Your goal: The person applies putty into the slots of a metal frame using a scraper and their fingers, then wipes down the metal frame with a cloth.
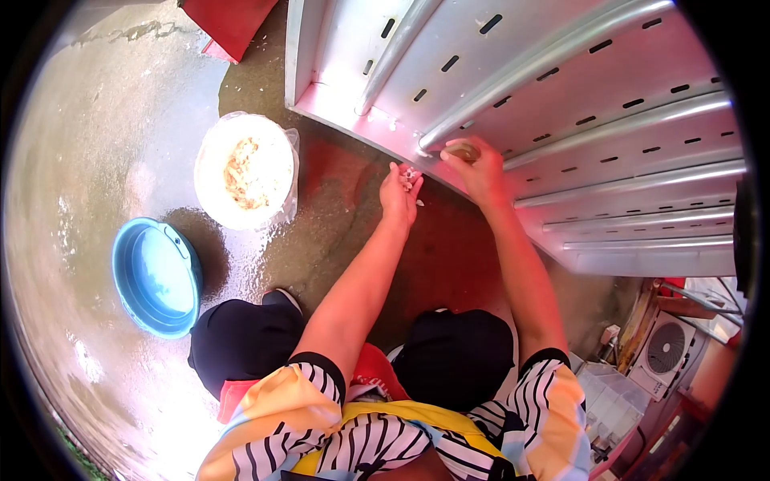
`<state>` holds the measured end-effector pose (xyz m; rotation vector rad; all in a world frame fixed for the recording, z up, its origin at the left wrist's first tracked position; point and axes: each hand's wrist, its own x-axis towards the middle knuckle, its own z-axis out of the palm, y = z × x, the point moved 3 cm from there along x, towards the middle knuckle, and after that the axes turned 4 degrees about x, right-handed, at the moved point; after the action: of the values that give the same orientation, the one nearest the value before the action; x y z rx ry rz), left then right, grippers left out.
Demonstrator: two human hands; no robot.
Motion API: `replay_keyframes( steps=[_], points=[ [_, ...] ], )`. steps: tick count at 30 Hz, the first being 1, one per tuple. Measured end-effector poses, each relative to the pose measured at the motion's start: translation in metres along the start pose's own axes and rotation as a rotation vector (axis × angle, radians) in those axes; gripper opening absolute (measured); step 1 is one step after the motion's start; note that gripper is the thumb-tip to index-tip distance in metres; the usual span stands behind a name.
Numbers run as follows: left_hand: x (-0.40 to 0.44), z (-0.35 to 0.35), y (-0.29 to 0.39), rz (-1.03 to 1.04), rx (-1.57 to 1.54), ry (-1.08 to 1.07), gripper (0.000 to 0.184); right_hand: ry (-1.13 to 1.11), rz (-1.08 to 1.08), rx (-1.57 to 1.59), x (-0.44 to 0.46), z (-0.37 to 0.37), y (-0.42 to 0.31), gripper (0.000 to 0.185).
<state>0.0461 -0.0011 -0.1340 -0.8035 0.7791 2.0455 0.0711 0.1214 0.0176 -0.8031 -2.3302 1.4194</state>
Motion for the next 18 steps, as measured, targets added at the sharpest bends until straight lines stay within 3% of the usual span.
replay_keyframes(
  steps=[5,8,11,18],
  points=[
    [0.002,0.003,0.007,0.01,-0.054,0.018,0.031,-0.108,0.02,0.135,-0.01,0.002,-0.013,0.02],
    [0.006,0.002,0.012,0.037,-0.061,0.024,0.031,0.01,0.046,0.141,-0.006,0.003,-0.011,0.02],
    [0.006,-0.001,0.013,0.041,-0.065,0.033,0.032,-0.001,-0.093,0.056,0.002,0.016,0.0,0.02],
    [0.007,-0.007,0.008,0.0,-0.08,0.009,0.033,-0.036,0.059,0.109,-0.015,0.016,-0.014,0.018]
  ],
)
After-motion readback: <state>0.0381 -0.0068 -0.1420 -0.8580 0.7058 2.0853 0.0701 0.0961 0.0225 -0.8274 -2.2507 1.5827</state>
